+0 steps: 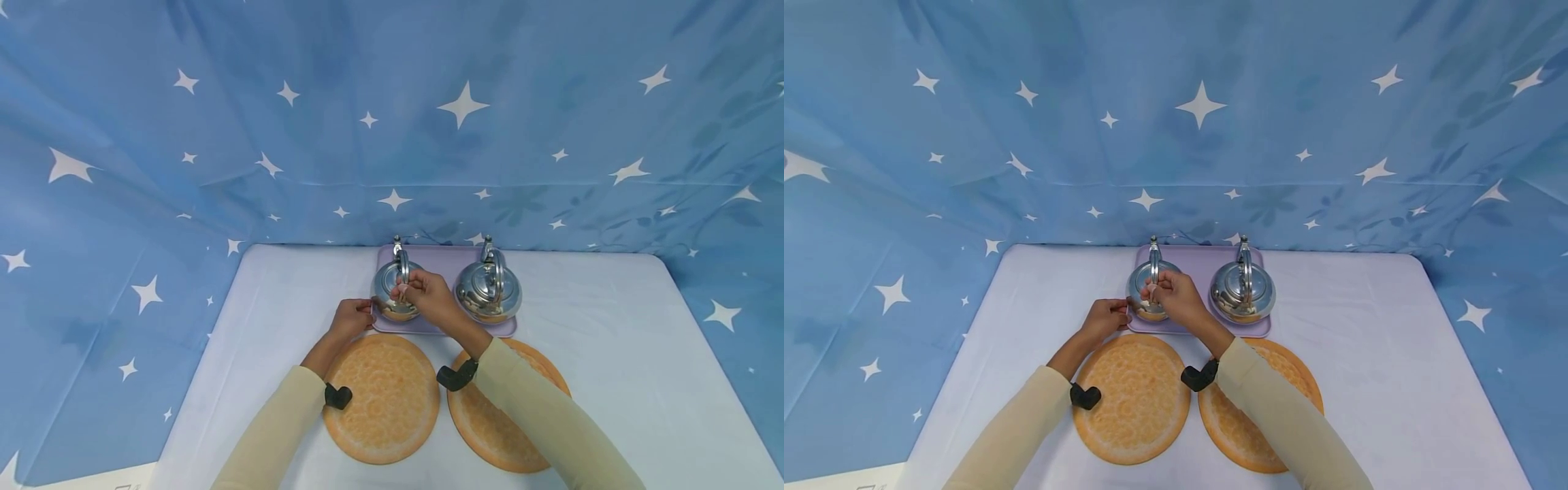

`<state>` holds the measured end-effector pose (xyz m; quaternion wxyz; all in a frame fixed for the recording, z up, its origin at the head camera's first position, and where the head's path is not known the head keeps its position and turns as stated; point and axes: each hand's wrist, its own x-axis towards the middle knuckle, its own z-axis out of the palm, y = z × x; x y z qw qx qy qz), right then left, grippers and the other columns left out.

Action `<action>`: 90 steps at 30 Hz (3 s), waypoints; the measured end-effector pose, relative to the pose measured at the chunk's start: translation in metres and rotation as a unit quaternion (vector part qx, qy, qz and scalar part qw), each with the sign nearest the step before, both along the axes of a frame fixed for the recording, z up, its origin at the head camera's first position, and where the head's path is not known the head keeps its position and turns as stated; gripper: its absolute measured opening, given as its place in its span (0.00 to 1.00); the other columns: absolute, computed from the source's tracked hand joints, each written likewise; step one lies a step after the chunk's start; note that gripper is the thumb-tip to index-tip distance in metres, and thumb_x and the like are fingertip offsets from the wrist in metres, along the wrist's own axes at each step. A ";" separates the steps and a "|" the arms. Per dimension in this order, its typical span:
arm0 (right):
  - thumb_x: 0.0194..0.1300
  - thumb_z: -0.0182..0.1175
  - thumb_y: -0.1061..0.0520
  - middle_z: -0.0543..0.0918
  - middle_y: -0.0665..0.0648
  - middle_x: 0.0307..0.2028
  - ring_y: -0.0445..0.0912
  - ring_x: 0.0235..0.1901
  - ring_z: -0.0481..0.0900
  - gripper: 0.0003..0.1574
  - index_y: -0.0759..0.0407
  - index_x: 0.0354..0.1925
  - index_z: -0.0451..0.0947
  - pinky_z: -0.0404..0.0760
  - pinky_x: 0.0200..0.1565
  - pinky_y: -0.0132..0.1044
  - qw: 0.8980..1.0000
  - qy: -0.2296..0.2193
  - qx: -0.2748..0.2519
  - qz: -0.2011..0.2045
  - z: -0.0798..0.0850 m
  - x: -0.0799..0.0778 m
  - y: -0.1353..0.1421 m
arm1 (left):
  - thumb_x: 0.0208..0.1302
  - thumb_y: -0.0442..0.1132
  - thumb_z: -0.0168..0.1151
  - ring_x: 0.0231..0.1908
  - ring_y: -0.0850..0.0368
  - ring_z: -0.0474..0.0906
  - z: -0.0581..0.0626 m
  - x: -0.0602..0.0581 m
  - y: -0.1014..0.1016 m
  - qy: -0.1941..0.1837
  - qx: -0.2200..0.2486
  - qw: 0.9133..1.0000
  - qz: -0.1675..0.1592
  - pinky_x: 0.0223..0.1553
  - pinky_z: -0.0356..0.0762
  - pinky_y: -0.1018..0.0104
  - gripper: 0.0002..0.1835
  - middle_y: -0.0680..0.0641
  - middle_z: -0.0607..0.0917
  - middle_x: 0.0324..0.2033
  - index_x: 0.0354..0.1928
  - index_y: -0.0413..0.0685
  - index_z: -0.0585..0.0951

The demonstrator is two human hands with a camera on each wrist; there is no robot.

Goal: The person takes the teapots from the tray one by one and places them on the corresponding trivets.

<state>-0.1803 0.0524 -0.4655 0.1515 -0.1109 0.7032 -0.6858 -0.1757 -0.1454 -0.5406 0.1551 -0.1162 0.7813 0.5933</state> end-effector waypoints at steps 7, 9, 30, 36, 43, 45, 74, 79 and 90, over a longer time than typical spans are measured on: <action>0.72 0.50 0.68 0.85 0.63 0.37 0.52 0.41 0.84 0.05 0.69 0.38 0.73 0.81 0.48 0.46 0.999 0.025 0.020 -0.007 0.001 -0.001 -0.001 | 0.58 0.21 0.56 0.36 0.53 0.79 0.002 -0.001 0.001 -0.005 0.006 1.000 0.006 0.37 0.82 0.65 0.24 0.37 0.79 0.42 0.59 0.24 0.73; 0.72 0.50 0.68 0.85 0.64 0.36 0.53 0.40 0.84 0.05 0.70 0.40 0.73 0.81 0.47 0.49 0.999 0.031 0.025 -0.008 0.002 0.000 -0.002 | 0.58 0.21 0.56 0.36 0.53 0.79 0.001 -0.002 0.002 -0.004 0.006 1.000 0.004 0.37 0.82 0.66 0.24 0.37 0.78 0.42 0.59 0.24 0.72; 0.71 0.54 0.66 0.85 0.63 0.34 0.56 0.38 0.84 0.05 0.70 0.40 0.74 0.82 0.43 0.50 0.996 0.070 0.056 0.005 0.000 0.001 -0.001 | 0.58 0.21 0.57 0.38 0.52 0.79 -0.002 0.001 -0.002 0.005 -0.007 1.000 -0.004 0.36 0.82 0.66 0.24 0.37 0.79 0.42 0.59 0.24 0.73; 0.71 0.55 0.63 0.85 0.65 0.35 0.57 0.39 0.83 0.08 0.71 0.42 0.75 0.81 0.43 0.55 0.993 0.086 0.076 0.020 0.001 0.004 0.003 | 0.57 0.20 0.56 0.38 0.51 0.79 -0.002 0.002 -0.001 0.010 0.002 1.000 -0.007 0.37 0.83 0.65 0.24 0.36 0.78 0.42 0.58 0.22 0.72; 0.71 0.56 0.62 0.86 0.57 0.32 0.49 0.37 0.84 0.06 0.66 0.39 0.75 0.82 0.41 0.49 0.991 0.093 0.097 0.019 0.005 0.008 0.003 | 0.55 0.20 0.56 0.37 0.52 0.79 -0.003 0.002 -0.002 0.013 -0.013 1.000 -0.008 0.36 0.83 0.65 0.25 0.36 0.79 0.40 0.58 0.23 0.73; 0.71 0.56 0.61 0.86 0.54 0.32 0.47 0.36 0.84 0.05 0.64 0.39 0.75 0.83 0.40 0.44 0.990 0.096 0.099 0.018 0.005 0.009 0.004 | 0.54 0.20 0.56 0.36 0.52 0.78 -0.003 0.002 -0.002 0.014 -0.014 1.000 -0.009 0.36 0.83 0.65 0.25 0.36 0.79 0.40 0.58 0.23 0.73; 0.71 0.56 0.63 0.86 0.53 0.31 0.50 0.33 0.84 0.04 0.63 0.38 0.77 0.79 0.30 0.37 0.989 0.115 0.090 0.019 0.007 0.022 0.003 | 0.53 0.20 0.50 0.35 0.52 0.78 -0.001 0.003 0.000 0.032 -0.036 0.999 -0.010 0.33 0.82 0.66 0.23 0.39 0.78 0.37 0.53 0.24 0.76; 0.71 0.57 0.62 0.86 0.58 0.31 0.48 0.19 0.72 0.06 0.66 0.38 0.77 0.64 0.21 0.30 0.988 0.125 0.084 0.027 0.011 0.024 0.004 | 0.53 0.20 0.49 0.39 0.48 0.79 0.001 0.005 0.000 0.040 -0.041 0.998 -0.010 0.35 0.83 0.65 0.23 0.37 0.79 0.39 0.54 0.23 0.76; 0.70 0.57 0.62 0.87 0.56 0.32 0.55 0.36 0.84 0.06 0.65 0.41 0.76 0.81 0.32 0.38 0.990 0.124 0.053 0.043 0.026 0.033 0.004 | 0.52 0.20 0.48 0.29 0.54 0.75 -0.003 0.004 -0.002 0.052 -0.057 0.997 -0.023 0.29 0.78 0.68 0.16 0.43 0.79 0.27 0.42 0.25 0.80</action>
